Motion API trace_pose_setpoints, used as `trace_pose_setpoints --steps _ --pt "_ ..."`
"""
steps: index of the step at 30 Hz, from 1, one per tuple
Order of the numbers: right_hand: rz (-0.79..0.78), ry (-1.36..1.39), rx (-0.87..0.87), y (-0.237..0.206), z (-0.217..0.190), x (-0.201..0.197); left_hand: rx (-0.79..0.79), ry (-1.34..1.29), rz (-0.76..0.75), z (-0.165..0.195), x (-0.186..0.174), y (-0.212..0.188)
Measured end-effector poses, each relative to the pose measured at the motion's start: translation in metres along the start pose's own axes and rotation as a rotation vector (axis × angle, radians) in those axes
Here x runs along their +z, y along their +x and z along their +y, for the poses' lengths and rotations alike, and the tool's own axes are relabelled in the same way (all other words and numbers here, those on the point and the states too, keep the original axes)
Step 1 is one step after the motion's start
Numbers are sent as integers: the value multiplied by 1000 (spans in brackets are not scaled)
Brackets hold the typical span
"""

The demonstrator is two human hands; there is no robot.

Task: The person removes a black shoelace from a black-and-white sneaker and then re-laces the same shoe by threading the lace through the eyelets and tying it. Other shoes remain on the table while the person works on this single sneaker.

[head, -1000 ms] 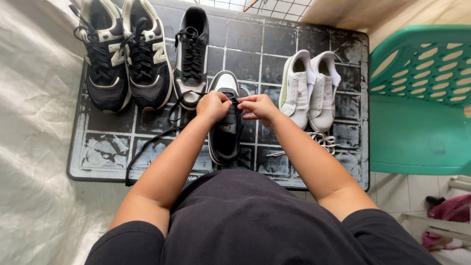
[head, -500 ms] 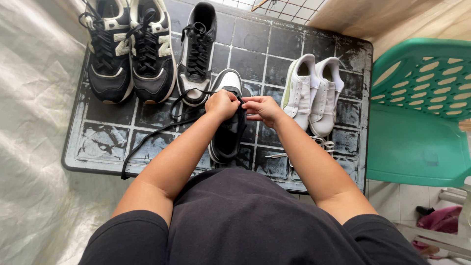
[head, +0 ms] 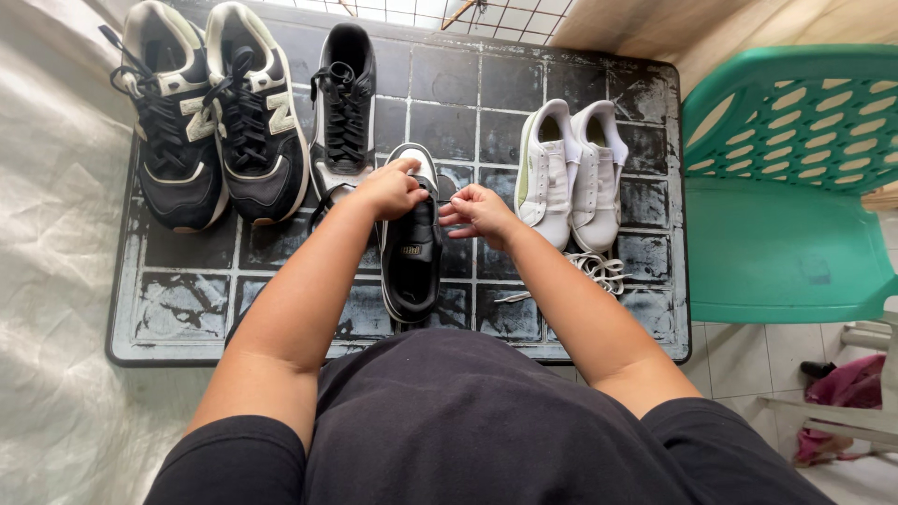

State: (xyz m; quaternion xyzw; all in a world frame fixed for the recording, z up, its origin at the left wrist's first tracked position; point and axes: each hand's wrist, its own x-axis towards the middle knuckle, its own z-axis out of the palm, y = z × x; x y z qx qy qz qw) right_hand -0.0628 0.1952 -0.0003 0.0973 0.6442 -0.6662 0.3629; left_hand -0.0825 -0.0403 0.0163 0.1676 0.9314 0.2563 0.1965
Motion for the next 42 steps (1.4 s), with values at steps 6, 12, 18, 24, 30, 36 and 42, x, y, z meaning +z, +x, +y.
trace_pose_setpoints --steps 6,12,18,24,30,36,42 --pt "208 -80 -9 -20 -12 -41 -85 28 -206 -12 -4 17" --pt "659 -108 -129 -78 -38 -168 -112 -32 -230 -13 -3 16" --pt "1287 -732 -603 -67 -46 -171 -76 -15 -191 -16 6 16" --pt "596 -1174 -925 -18 -32 -4 -105 -10 -170 -7 4 10" --pt "128 -730 -163 -1 -17 25 -100 -6 -118 -2 4 3" --pt "237 -489 -248 -12 -45 -75 -114 -35 -136 -4 2 4" --pt "825 -576 -66 -74 -64 -155 -126 -53 -151 -7 2 9"
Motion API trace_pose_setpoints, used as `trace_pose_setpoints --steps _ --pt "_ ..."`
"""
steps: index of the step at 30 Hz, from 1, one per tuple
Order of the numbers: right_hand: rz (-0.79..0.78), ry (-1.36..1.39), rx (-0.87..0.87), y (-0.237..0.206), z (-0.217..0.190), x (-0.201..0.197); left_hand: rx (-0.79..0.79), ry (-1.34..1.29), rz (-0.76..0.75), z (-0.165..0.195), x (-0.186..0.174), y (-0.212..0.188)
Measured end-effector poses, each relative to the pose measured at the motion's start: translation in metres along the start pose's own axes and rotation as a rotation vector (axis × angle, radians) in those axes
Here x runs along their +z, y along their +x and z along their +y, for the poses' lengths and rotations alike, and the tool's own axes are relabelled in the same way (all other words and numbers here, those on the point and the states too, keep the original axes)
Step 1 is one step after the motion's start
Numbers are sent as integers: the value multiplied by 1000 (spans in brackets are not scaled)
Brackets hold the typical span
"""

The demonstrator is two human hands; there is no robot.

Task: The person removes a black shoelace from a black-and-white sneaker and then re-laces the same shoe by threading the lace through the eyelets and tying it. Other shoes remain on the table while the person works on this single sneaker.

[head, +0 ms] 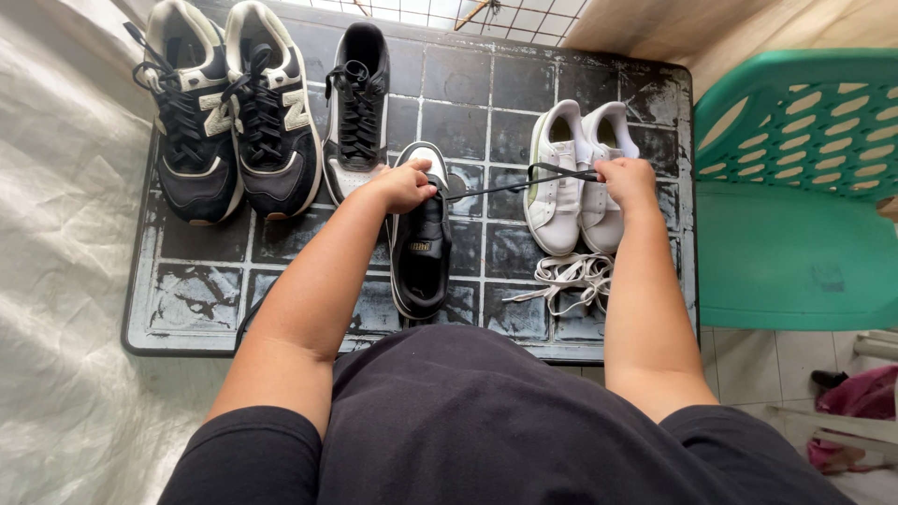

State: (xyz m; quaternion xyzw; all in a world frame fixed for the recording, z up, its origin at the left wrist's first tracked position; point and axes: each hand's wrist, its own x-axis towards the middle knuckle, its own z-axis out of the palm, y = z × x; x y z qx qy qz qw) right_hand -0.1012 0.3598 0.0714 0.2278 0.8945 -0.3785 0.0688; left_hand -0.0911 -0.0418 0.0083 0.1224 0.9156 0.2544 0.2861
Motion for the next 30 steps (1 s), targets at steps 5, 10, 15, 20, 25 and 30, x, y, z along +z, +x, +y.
trace_pose_setpoints --steps 5,10,15,20,25,30 --pt "426 -210 -662 -30 -33 52 27 20 -6 -7 3 8" --pt "-195 14 -717 -83 -61 154 29 6 28 -10 7 5" --pt "-562 -80 -396 -82 -53 174 53 27 54 -7 7 0" --pt "-576 -88 -467 -44 -39 129 32 -9 42 -2 6 -2" --pt "-637 -171 -217 -27 -23 79 36 15 38 -1 4 -2" --pt "-641 -175 -579 -41 -37 111 187 -428 154 -13 6 -9"
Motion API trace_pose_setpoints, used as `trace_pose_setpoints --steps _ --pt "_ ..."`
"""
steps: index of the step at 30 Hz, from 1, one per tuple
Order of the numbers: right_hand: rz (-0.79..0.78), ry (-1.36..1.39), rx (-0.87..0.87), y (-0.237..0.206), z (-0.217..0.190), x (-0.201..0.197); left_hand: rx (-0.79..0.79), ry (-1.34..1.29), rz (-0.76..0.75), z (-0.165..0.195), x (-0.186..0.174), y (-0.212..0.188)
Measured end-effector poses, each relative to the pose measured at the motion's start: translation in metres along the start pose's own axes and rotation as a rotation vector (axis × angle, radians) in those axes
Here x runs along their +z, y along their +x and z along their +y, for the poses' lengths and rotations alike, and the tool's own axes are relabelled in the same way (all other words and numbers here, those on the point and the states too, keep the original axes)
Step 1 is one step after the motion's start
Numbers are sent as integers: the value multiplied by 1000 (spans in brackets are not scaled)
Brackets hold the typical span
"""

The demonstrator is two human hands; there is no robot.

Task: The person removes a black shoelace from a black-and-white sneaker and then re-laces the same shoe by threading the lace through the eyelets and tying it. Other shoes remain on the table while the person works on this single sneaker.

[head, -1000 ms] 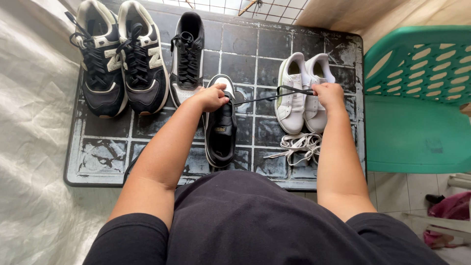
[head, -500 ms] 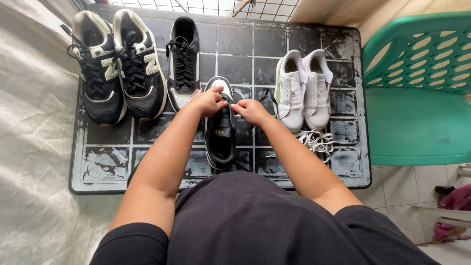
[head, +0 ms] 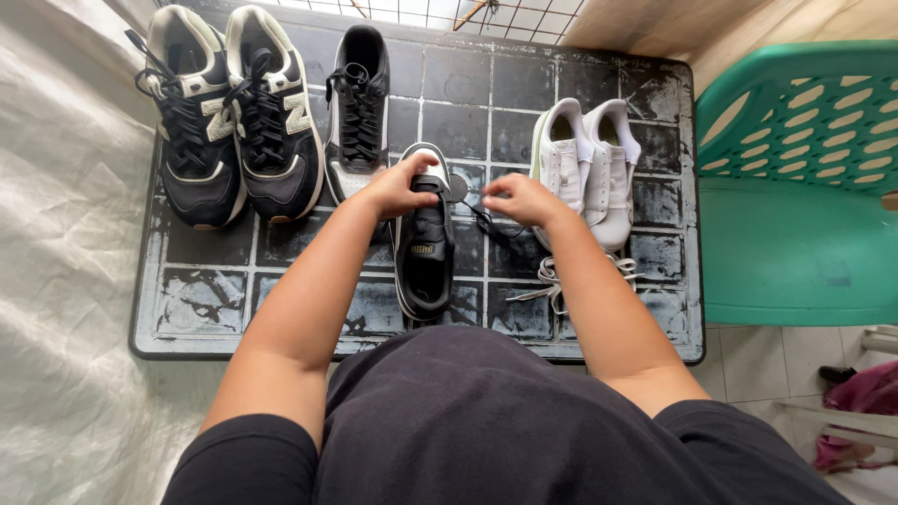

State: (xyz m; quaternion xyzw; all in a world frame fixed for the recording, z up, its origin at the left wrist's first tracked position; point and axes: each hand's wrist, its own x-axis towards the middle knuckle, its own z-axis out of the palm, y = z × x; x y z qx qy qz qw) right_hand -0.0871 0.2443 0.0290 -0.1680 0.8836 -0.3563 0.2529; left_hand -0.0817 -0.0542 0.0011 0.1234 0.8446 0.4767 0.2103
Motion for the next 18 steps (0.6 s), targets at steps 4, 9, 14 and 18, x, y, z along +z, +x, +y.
trace_pose_setpoints --steps 4,9,14,18 --pt "105 240 -34 26 -21 40 -89 20 322 -4 10 -24" --pt "-52 451 255 35 -28 61 -391 166 330 -6 23 -50" --pt "-92 511 203 35 -23 58 -398 86 234 -19 20 -48" --pt "-84 548 222 36 -24 56 -297 234 283 -20 17 -52"
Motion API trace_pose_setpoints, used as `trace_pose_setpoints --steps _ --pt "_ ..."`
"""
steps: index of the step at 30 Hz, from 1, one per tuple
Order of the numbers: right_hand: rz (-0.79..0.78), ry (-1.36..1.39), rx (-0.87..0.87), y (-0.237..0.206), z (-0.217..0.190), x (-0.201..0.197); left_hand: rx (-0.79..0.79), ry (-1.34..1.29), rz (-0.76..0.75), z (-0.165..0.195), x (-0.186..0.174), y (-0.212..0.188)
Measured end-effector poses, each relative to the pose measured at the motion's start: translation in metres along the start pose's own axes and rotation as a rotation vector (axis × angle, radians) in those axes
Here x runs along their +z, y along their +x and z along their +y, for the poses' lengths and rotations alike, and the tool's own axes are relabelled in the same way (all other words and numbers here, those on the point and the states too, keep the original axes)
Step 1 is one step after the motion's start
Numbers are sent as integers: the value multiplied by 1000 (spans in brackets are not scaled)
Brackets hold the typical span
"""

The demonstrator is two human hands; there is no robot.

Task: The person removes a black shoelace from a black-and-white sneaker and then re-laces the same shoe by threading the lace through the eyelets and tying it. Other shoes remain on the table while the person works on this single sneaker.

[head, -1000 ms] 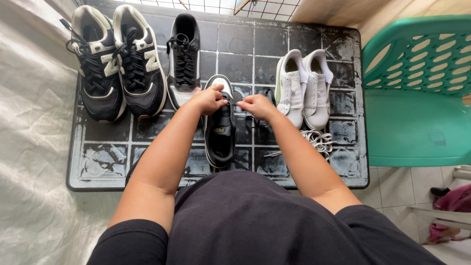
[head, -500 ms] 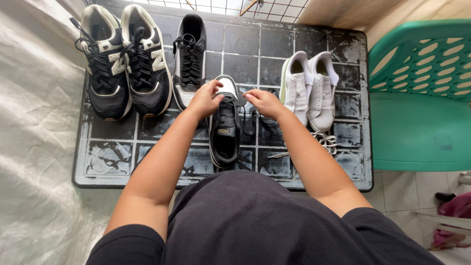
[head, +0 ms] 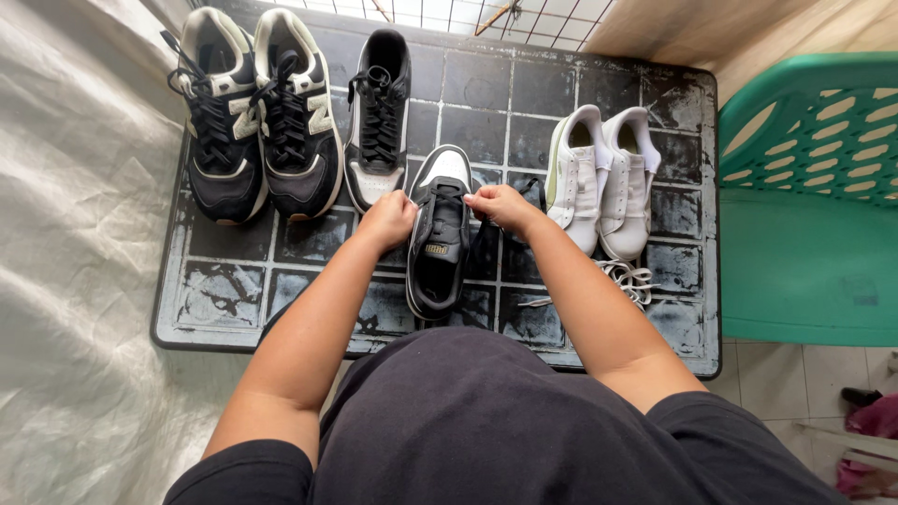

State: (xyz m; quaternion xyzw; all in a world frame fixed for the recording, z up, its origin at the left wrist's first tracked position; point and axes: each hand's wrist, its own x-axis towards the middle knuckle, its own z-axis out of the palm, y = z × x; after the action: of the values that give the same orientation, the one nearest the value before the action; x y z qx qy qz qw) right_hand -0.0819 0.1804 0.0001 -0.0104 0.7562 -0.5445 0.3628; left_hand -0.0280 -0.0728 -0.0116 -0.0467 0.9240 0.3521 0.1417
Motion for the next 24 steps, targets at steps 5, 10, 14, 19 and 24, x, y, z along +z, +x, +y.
trace_pose_setpoints --steps 5,10,14,19,24 --pt "58 -108 -60 -5 -1 8 88 183 2 13 -4 -11" --pt "105 -89 -83 -9 -2 15 241 481 63 8 -18 -7" --pt "132 -134 -47 -10 -3 18 256 603 125 4 -20 -5" --pt "76 -52 32 -33 0 -31 201 587 56 10 -23 -10" --pt "196 153 -3 -80 -20 -106 162 568 44 35 -36 -18"
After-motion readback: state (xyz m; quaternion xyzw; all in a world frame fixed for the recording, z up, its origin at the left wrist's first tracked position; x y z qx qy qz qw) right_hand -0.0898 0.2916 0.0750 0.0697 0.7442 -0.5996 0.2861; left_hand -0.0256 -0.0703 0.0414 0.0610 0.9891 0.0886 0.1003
